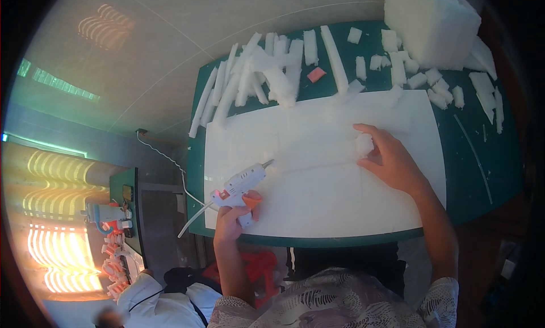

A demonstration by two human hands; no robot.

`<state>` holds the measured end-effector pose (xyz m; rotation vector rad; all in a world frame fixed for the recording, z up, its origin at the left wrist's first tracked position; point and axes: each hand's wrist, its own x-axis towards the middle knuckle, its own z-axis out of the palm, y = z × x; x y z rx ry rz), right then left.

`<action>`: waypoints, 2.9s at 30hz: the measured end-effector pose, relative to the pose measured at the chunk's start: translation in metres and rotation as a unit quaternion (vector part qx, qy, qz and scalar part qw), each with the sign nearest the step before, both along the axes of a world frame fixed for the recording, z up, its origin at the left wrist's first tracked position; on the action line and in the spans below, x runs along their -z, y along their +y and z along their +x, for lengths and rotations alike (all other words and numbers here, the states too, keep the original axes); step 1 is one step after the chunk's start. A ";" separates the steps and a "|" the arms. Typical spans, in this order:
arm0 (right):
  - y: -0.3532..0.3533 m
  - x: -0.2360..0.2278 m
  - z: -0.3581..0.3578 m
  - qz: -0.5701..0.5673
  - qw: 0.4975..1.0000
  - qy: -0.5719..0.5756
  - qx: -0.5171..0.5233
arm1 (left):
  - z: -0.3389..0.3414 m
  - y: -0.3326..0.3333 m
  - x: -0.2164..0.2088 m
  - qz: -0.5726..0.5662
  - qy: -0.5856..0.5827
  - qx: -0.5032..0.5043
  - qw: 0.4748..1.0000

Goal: Assembling and gluing together white foam pieces using a hot glue gun.

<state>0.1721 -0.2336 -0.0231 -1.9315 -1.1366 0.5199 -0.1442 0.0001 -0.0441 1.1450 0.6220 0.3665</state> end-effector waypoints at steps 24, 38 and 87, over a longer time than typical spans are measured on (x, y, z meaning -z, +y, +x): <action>-0.001 -0.003 0.001 -0.014 1.000 0.011 -0.005 | 0.007 -0.005 -0.006 0.016 0.013 -0.020 1.000; 0.000 -0.004 -0.001 -0.017 1.000 0.011 0.001 | 0.006 -0.005 -0.005 0.018 0.018 -0.017 1.000; 0.000 -0.003 0.000 -0.015 1.000 0.011 -0.002 | 0.010 -0.007 -0.010 0.015 0.024 -0.019 0.999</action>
